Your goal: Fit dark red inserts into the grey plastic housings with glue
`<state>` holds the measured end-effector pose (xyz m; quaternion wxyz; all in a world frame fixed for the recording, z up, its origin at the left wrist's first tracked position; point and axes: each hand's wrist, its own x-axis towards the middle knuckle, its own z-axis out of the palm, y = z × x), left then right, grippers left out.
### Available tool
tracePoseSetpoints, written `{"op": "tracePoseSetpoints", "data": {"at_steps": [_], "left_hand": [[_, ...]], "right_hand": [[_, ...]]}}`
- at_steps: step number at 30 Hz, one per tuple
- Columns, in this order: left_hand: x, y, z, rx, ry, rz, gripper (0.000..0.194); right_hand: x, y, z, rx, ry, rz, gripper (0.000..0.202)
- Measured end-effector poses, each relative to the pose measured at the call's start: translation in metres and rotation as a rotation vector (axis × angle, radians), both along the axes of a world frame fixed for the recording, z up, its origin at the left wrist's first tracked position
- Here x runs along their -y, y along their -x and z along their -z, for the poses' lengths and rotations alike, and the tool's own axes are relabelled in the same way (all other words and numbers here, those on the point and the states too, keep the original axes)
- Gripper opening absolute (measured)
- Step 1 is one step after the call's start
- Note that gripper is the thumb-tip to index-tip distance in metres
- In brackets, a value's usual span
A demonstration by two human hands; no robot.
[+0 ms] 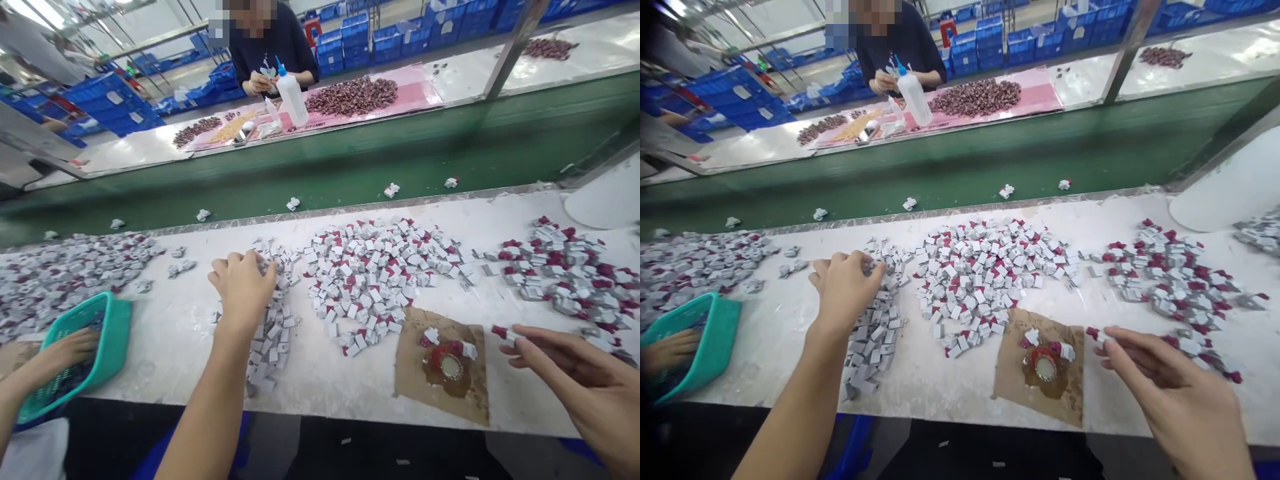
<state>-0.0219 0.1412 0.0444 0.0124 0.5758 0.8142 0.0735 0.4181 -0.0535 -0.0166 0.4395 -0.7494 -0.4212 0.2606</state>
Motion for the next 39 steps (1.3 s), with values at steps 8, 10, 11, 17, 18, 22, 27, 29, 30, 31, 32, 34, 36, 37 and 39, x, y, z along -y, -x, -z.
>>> {"op": "tracePoseSetpoints", "data": {"at_steps": [8, 10, 11, 17, 18, 22, 27, 29, 30, 31, 32, 34, 36, 37, 39], "left_hand": [[0.046, -0.019, -0.002, 0.187, -0.141, 0.174, 0.033], [0.081, -0.029, 0.008, 0.309, -0.143, 0.319, 0.037], [0.100, -0.035, 0.015, 0.360, -0.159, 0.406, 0.033], [0.175, -0.061, 0.060, 0.394, -0.310, 0.715, 0.002], [0.179, -0.062, 0.066, 0.409, -0.300, 0.736, 0.004], [0.185, -0.056, 0.081, 0.488, -0.216, 0.749, 0.009], [0.184, -0.040, 0.081, 0.581, -0.109, 0.743, 0.024], [0.184, -0.038, 0.078, 0.633, -0.079, 0.722, 0.016], [0.185, -0.040, 0.076, 0.670, -0.076, 0.695, 0.013], [0.186, -0.044, 0.073, 0.724, -0.075, 0.651, 0.010], [0.187, -0.050, 0.069, 0.801, -0.069, 0.594, 0.008], [0.184, -0.069, 0.059, 1.006, -0.029, 0.471, 0.005], [0.175, -0.094, 0.047, 1.197, 0.041, 0.409, 0.006], [0.168, -0.107, 0.041, 1.271, 0.082, 0.420, 0.008], [0.152, -0.132, 0.030, 1.406, 0.162, 0.469, 0.009]], "right_hand": [[0.022, 0.040, -0.024, -0.167, -0.087, -0.052, 0.018], [0.030, 0.049, -0.024, -0.128, -0.107, -0.099, 0.018], [0.033, 0.053, -0.024, -0.103, -0.117, -0.113, 0.020], [0.037, 0.068, -0.018, -0.086, -0.167, -0.148, 0.024], [0.037, 0.068, -0.017, -0.079, -0.167, -0.160, 0.025], [0.036, 0.070, -0.013, -0.060, -0.163, -0.201, 0.024], [0.036, 0.069, -0.012, -0.028, -0.172, -0.221, 0.024], [0.036, 0.069, -0.013, -0.018, -0.183, -0.226, 0.025], [0.036, 0.069, -0.014, -0.022, -0.182, -0.223, 0.025], [0.035, 0.068, -0.015, -0.035, -0.175, -0.215, 0.025], [0.035, 0.068, -0.017, -0.059, -0.166, -0.202, 0.024], [0.032, 0.068, -0.020, -0.152, -0.147, -0.177, 0.024], [0.027, 0.068, -0.025, -0.315, -0.148, -0.161, 0.024], [0.023, 0.069, -0.027, -0.415, -0.156, -0.154, 0.023], [0.015, 0.071, -0.032, -0.608, -0.163, -0.141, 0.019]]}}
